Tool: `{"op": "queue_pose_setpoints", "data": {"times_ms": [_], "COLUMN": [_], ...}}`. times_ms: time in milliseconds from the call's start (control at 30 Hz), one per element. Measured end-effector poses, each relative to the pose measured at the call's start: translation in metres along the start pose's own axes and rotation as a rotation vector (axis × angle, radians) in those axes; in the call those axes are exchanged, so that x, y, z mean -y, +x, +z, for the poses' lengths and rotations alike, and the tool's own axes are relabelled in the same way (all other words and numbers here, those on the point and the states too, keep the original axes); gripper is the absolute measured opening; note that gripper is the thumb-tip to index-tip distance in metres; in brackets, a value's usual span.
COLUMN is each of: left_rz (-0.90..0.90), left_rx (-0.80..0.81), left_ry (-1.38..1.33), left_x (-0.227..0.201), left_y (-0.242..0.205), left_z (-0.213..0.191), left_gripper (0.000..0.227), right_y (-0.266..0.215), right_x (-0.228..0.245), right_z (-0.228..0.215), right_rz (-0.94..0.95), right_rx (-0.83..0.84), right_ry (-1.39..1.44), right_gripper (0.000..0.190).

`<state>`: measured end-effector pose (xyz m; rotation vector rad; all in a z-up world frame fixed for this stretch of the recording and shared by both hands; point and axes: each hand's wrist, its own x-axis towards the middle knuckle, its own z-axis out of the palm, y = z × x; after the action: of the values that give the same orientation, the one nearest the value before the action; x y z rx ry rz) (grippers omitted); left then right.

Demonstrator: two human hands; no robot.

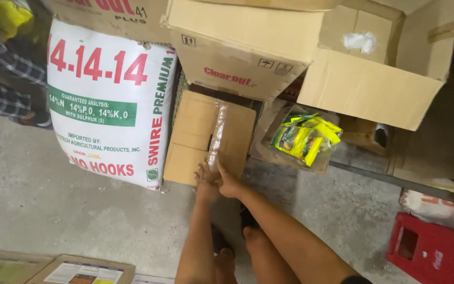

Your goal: Organizing and moving boxes and bottles of agricultural supplies in a storage area.

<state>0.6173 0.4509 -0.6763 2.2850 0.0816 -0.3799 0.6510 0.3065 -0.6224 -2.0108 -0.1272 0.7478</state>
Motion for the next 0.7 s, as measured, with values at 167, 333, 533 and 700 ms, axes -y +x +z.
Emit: {"op": "queue_pose_setpoints", "data": {"times_ms": [167, 333, 533, 700], "left_rz": [-0.217, -0.006, 0.054, 0.126], "left_rx": [-0.058, -0.115, -0.141, -0.019], "left_ry": [-0.119, -0.041, -0.095, -0.141], "left_x": [-0.089, -0.161, -0.301, -0.396], "left_y": [-0.032, -0.024, -0.021, -0.043], "left_z": [-0.052, -0.096, -0.172, -0.209], "left_gripper": [0.096, 0.091, 0.085, 0.078], "right_y": [-0.040, -0.081, -0.121, -0.200], "right_x": [0.059, 0.120, 0.155, 0.286], "right_z": [-0.046, -0.100, -0.169, -0.256], "right_rz": [0.057, 0.058, -0.144, 0.061], "right_rx": [0.072, 0.026, -0.142, -0.205], "right_ry": [-0.077, -0.072, -0.074, -0.088], "right_gripper": [0.115, 0.120, 0.116, 0.115]}}
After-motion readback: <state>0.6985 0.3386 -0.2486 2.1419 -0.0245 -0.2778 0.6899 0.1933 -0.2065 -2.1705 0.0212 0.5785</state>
